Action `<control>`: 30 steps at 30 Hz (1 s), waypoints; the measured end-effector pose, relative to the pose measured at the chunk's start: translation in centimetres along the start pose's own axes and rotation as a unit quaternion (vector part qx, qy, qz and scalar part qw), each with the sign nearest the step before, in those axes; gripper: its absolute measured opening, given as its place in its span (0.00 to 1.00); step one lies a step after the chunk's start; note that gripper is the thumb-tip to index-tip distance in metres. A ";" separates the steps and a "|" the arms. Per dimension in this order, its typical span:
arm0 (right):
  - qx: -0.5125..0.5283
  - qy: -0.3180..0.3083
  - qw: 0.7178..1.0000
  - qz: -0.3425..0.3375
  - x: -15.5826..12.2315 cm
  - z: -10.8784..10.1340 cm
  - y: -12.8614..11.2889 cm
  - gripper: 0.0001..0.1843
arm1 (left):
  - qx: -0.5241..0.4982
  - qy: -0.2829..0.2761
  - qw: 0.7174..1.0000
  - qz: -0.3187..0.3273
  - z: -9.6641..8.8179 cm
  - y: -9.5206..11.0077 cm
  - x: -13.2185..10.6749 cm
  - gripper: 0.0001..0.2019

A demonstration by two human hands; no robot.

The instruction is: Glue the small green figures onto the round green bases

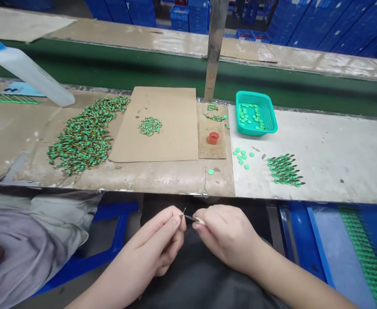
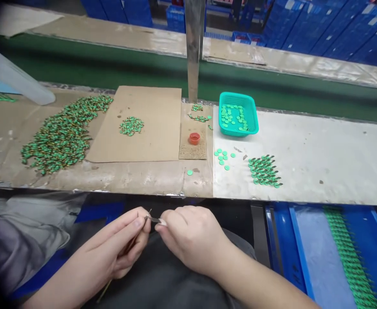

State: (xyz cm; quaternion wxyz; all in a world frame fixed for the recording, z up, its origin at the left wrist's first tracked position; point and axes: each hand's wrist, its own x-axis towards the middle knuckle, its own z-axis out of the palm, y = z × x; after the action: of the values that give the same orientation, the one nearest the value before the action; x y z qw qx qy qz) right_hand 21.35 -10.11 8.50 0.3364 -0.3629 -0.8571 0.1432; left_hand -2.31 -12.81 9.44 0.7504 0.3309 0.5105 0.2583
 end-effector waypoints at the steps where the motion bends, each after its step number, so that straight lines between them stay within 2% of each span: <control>1: -0.014 -0.011 1.000 -0.012 0.2 0.3 0.0 0.23 | 0.010 -0.001 1.000 -0.004 0.0 -0.1 -0.1 0.33; 5: -0.042 -0.034 0.998 -0.012 0.7 1.0 -0.4 0.29 | 0.059 0.002 0.998 0.021 0.1 -0.1 -0.6 0.35; 11: -0.075 -0.029 0.995 0.062 0.4 1.6 -0.4 0.25 | 0.073 0.021 0.997 0.006 -0.4 -0.6 -1.0 0.34; 14: -0.043 -0.055 0.997 0.038 0.1 1.9 -0.5 0.23 | 0.081 0.027 0.996 0.006 -1.1 -1.3 -1.0 0.34; 19: -0.061 -0.055 0.994 0.066 0.0 2.2 -1.0 0.24 | 0.089 0.025 0.996 0.000 -1.8 -2.1 -1.3 0.33; 22: -0.043 -0.063 0.996 0.039 0.0 2.3 -1.2 0.24 | 0.091 0.026 0.996 0.006 -1.8 -2.2 -1.4 0.34; 26: -0.065 -0.045 0.995 0.067 -0.2 2.3 -1.4 0.26 | 0.093 0.023 0.995 -0.001 -1.6 -2.2 -1.5 0.34; 30: -0.039 -0.064 0.996 0.044 -0.4 2.3 -1.4 0.25 | 0.097 0.021 0.995 -0.009 -1.6 -2.4 -1.5 0.35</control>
State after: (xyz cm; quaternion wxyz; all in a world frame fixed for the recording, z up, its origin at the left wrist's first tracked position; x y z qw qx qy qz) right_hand 19.19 -11.38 7.32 0.2595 -0.4035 -0.8649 0.1476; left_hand -4.16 -15.09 8.09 0.7065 0.3921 0.5512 0.2082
